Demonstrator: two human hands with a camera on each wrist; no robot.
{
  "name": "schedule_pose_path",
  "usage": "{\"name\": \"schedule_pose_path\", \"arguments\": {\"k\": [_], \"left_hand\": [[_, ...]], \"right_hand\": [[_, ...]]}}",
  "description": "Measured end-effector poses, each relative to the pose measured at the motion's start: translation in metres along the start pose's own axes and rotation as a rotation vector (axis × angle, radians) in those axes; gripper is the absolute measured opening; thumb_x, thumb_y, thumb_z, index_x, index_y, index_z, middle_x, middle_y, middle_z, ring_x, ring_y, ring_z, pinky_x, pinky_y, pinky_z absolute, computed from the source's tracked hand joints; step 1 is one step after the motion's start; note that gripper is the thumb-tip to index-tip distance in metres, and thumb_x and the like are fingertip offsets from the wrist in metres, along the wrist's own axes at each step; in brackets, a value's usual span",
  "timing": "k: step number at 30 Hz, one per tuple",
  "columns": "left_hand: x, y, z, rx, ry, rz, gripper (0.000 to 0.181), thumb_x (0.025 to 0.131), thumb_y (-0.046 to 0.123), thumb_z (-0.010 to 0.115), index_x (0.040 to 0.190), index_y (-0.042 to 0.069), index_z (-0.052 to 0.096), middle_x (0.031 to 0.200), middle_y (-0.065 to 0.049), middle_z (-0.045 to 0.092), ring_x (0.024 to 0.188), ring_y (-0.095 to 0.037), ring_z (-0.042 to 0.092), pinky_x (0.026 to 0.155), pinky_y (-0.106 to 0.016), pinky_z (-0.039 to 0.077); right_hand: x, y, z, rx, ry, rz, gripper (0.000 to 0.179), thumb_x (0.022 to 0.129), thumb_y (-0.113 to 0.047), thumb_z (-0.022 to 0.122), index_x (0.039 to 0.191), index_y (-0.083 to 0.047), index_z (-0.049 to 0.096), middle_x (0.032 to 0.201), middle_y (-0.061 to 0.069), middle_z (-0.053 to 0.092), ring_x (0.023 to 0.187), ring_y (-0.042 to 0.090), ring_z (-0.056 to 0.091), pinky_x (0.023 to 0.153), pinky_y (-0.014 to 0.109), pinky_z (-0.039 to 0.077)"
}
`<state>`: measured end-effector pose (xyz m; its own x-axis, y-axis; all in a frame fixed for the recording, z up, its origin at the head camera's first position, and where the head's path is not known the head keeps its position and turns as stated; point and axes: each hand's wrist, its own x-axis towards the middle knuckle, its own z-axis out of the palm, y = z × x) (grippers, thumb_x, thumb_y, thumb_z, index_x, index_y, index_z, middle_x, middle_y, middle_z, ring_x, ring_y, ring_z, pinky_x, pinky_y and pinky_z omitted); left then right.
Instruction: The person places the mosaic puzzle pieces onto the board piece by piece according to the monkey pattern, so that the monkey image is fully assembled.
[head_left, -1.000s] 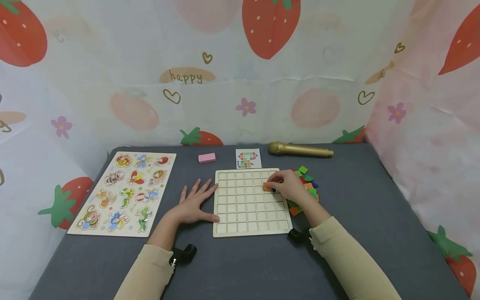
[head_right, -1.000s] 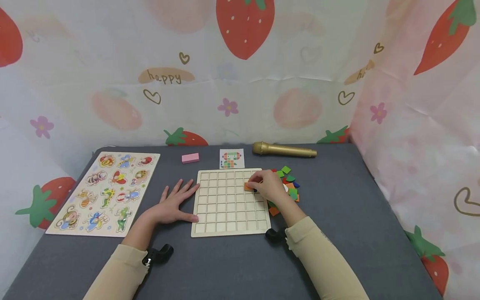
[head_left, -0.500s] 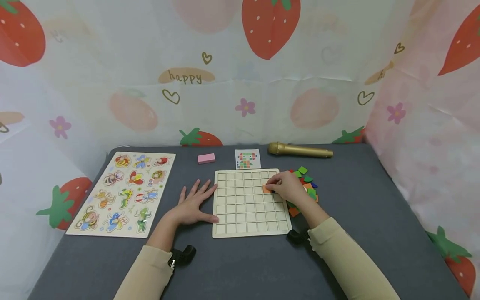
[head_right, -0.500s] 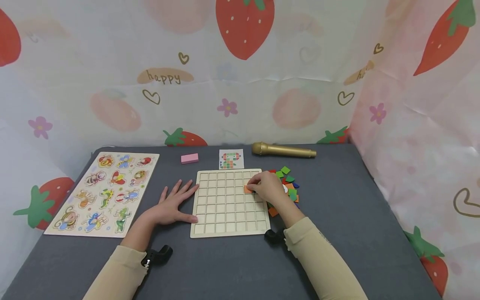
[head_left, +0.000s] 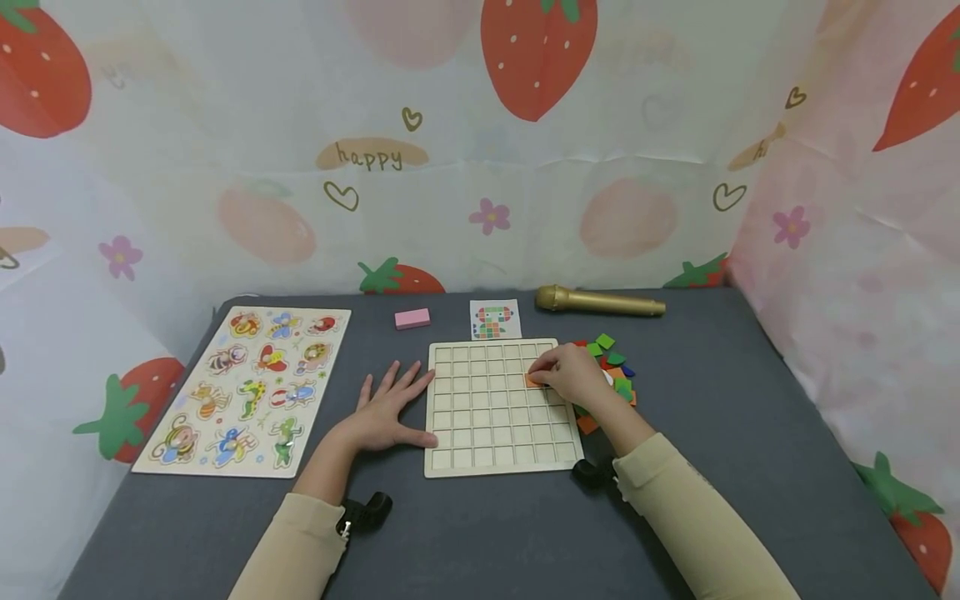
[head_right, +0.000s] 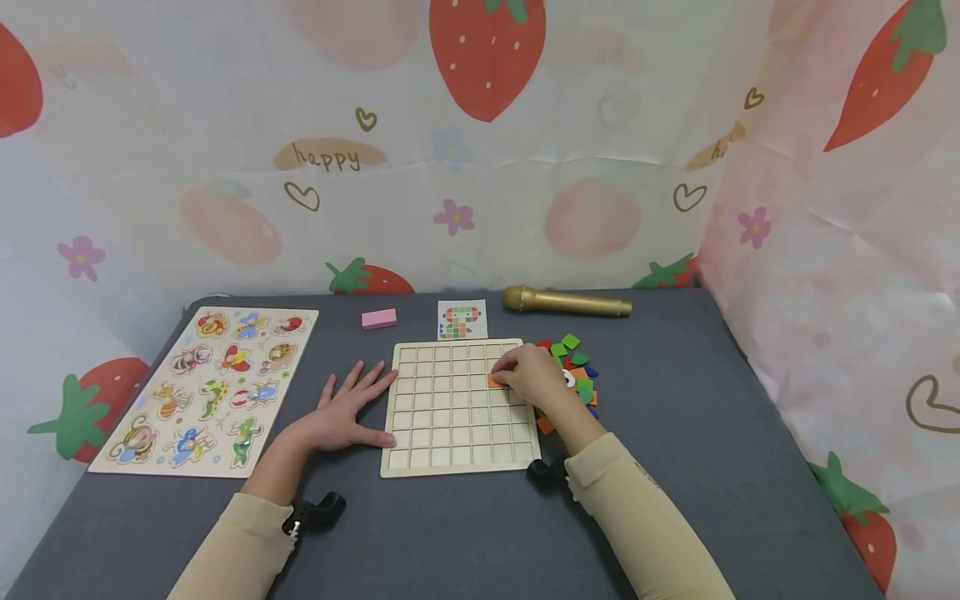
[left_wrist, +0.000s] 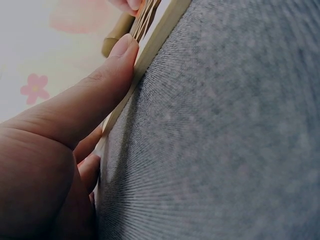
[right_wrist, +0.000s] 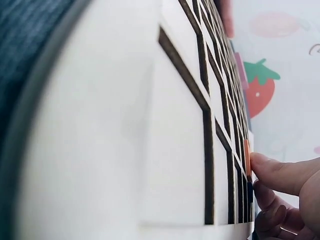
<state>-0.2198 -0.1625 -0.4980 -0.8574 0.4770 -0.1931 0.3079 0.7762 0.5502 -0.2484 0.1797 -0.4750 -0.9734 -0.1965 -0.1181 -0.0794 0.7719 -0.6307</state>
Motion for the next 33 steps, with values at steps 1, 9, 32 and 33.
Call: {"name": "schedule_pose_path", "arguments": {"k": [1, 9, 32, 33], "left_hand": [[0.000, 0.000, 0.000, -0.001, 0.000, 0.002, 0.114, 0.074, 0.065, 0.080, 0.163, 0.028, 0.020, 0.171, -0.006, 0.007, 0.157, -0.036, -0.010, 0.118, -0.066, -0.014], [0.001, 0.001, -0.001, -0.002, 0.003, 0.002, 0.114, 0.074, 0.064, 0.080, 0.163, 0.026, 0.020, 0.171, -0.008, 0.008, 0.157, -0.037, -0.009, 0.118, -0.067, -0.013], [0.000, 0.002, 0.000, 0.006, 0.012, 0.002, 0.113, 0.075, 0.063, 0.081, 0.163, 0.026, 0.021, 0.171, -0.008, 0.008, 0.157, -0.038, -0.009, 0.118, -0.067, -0.013], [0.000, 0.002, 0.000, 0.008, 0.011, 0.003, 0.113, 0.075, 0.063, 0.080, 0.163, 0.026, 0.021, 0.171, -0.008, 0.008, 0.157, -0.037, -0.009, 0.118, -0.067, -0.013]], "right_hand": [[0.000, 0.000, 0.000, 0.002, 0.000, -0.001, 0.008, 0.093, -0.025, 0.075, 0.095, -0.021, 0.081, 0.093, -0.003, 0.075, 0.075, 0.012, 0.063, 0.065, 0.030, 0.052], [0.000, 0.000, 0.000, 0.004, 0.013, -0.003, 0.012, 0.094, -0.026, 0.073, 0.101, -0.018, 0.079, 0.092, -0.002, 0.072, 0.075, 0.015, 0.062, 0.066, 0.031, 0.051], [-0.019, 0.032, -0.044, 0.050, 0.151, -0.003, 0.024, 0.098, -0.022, 0.068, 0.119, -0.011, 0.074, 0.114, 0.010, 0.073, 0.083, 0.023, 0.064, 0.065, 0.034, 0.052], [-0.019, 0.035, -0.046, 0.053, 0.153, 0.005, 0.024, 0.098, -0.022, 0.068, 0.119, -0.011, 0.075, 0.114, 0.010, 0.073, 0.084, 0.023, 0.064, 0.066, 0.034, 0.052]]}}
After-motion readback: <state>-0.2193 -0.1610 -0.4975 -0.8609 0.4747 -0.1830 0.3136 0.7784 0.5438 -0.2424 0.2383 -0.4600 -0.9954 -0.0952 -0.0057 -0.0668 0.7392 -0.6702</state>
